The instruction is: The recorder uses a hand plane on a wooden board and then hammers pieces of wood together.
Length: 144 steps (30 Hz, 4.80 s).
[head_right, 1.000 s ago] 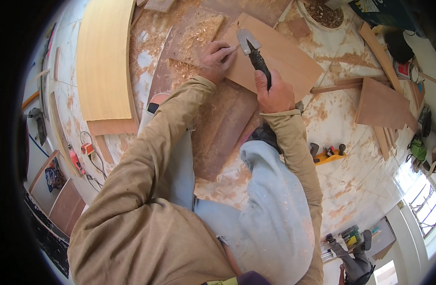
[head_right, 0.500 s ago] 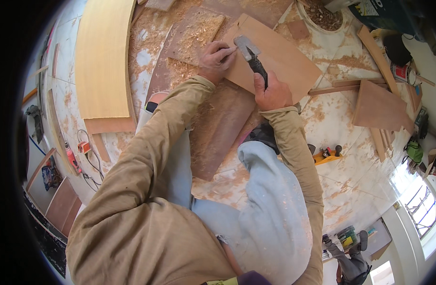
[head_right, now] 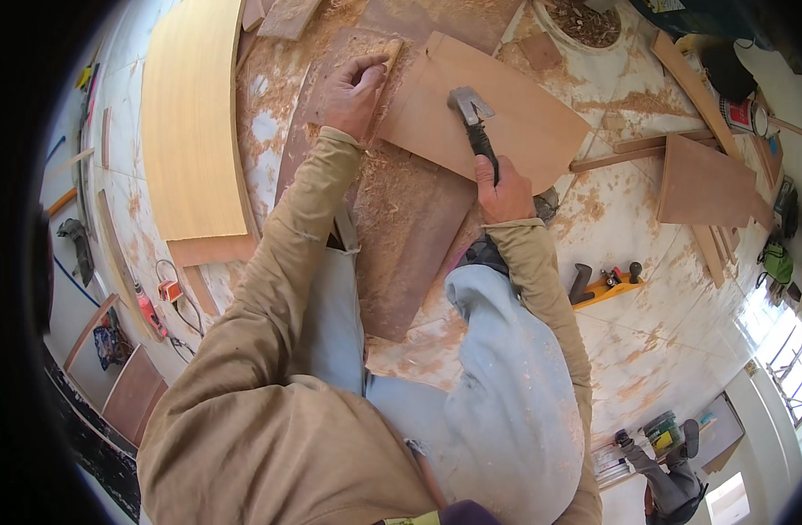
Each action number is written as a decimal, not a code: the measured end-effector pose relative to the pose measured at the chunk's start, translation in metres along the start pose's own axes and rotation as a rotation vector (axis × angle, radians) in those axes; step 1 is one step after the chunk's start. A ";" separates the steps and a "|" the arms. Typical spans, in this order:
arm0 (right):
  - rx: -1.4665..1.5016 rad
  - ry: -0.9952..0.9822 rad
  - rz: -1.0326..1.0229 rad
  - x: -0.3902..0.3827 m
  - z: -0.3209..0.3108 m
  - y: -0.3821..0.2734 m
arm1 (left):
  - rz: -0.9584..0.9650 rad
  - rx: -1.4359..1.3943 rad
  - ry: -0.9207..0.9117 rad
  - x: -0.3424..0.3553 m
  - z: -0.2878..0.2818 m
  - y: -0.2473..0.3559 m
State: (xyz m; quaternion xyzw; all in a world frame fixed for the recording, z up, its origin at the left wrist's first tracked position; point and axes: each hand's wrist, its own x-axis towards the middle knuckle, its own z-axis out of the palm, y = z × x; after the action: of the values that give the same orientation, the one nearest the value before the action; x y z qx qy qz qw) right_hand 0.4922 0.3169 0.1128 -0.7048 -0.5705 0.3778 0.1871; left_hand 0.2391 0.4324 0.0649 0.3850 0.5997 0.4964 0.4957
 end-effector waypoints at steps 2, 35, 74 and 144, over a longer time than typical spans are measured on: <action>-0.008 -0.001 -0.006 0.000 0.002 0.000 | 0.032 -0.066 -0.060 0.001 -0.008 -0.002; 0.172 -0.104 -0.133 0.031 -0.028 -0.075 | 0.061 0.030 0.208 -0.015 0.031 -0.049; 0.157 -0.061 -0.200 0.018 -0.021 -0.096 | 0.296 0.219 0.220 -0.020 0.031 -0.045; 0.065 0.260 0.008 -0.028 -0.060 0.024 | -0.342 -0.393 -0.265 -0.004 -0.018 -0.025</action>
State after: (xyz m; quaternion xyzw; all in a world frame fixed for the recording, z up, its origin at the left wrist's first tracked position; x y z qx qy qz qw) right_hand 0.5510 0.2935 0.1433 -0.7438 -0.5262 0.3019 0.2807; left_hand 0.2228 0.4191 0.0419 0.2364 0.4784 0.4577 0.7112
